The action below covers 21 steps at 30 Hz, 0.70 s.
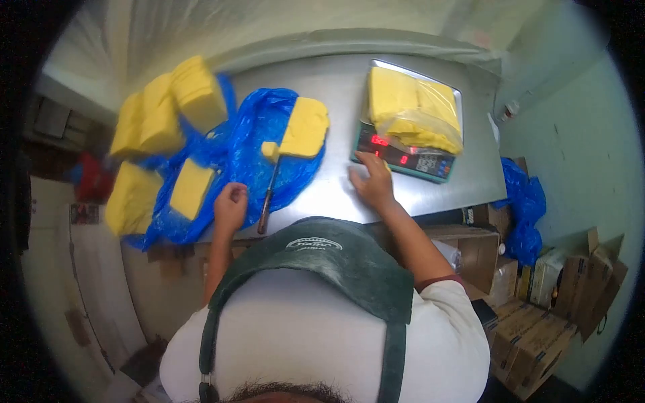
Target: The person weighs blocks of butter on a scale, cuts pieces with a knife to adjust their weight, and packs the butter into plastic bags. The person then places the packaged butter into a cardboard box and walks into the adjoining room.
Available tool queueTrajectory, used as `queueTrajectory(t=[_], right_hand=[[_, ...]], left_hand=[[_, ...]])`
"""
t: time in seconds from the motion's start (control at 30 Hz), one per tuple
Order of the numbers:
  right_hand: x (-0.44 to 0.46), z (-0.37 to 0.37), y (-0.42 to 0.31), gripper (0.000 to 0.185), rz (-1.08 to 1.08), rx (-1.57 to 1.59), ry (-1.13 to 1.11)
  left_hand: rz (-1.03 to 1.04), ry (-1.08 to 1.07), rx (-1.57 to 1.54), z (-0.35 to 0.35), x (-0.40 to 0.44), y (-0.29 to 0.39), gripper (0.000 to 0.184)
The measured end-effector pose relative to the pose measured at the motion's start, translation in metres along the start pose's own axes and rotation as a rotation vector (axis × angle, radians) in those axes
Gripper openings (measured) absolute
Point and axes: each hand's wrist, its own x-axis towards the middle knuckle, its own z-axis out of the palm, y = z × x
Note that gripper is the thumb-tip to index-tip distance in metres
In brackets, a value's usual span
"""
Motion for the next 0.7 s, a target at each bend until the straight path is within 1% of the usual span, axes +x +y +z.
queueTrajectory(t=[0.03,0.07,0.13,0.2,0.23,0.3,0.33,0.37,0.4,0.43,0.47,0.5,0.53,0.63,0.7], right_hand=[[0.012,0.013,-0.013,0.044,-0.043,-0.006,-0.081],[0.025,0.028,-0.028,0.053,-0.085,-0.015,-0.159],[0.048,0.061,-0.062,0.060,-0.103,0.073,-0.267],[0.070,0.091,-0.092,0.068,-0.200,0.055,-0.376],[0.079,0.109,-0.101,0.068,-0.209,0.065,-0.381],[0.088,0.145,-0.109,0.055,-0.419,-0.309,-0.308],[0.092,0.161,-0.107,0.055,-0.430,-0.299,-0.313],[0.096,0.175,-0.105,0.038,-0.419,-0.412,-0.371],[0.097,0.186,-0.101,0.024,-0.408,-0.529,-0.426],[0.097,0.191,-0.102,0.024,-0.418,-0.526,-0.430],[0.096,0.194,-0.100,0.017,-0.469,-0.540,-0.389],[0.095,0.195,-0.097,0.014,-0.517,-0.555,-0.347],[0.094,0.196,-0.095,0.014,-0.516,-0.561,-0.353],[0.097,0.197,-0.092,0.015,-0.531,-0.552,-0.388],[0.103,0.193,-0.095,0.017,-0.452,-0.501,-0.514]], left_hand=[[-0.007,-0.079,0.093,-0.002,-0.007,-0.004,0.026],[-0.016,-0.065,0.094,-0.002,-0.014,-0.002,0.026],[-0.275,-0.350,0.365,0.002,-0.028,0.005,0.040],[-0.259,-0.347,0.320,0.013,-0.042,-0.003,0.043],[-0.233,-0.351,0.273,0.021,-0.046,-0.008,0.046],[-0.229,-0.286,0.267,0.038,-0.052,-0.016,0.045],[-0.214,-0.232,0.259,0.045,-0.054,-0.018,0.045],[-0.199,-0.239,0.310,0.048,-0.054,-0.017,0.042],[-0.207,-0.229,0.307,0.049,-0.053,-0.017,0.042],[-0.216,-0.262,0.322,0.049,-0.052,-0.016,0.040],[-0.223,-0.300,0.335,0.050,-0.051,-0.015,0.038],[-0.226,-0.301,0.328,0.050,-0.051,-0.014,0.038],[-0.210,-0.300,0.345,0.047,-0.052,-0.011,0.037],[-0.178,-0.293,0.349,0.051,-0.051,-0.017,0.036],[-0.168,-0.280,0.340,0.054,-0.050,-0.022,0.036]])
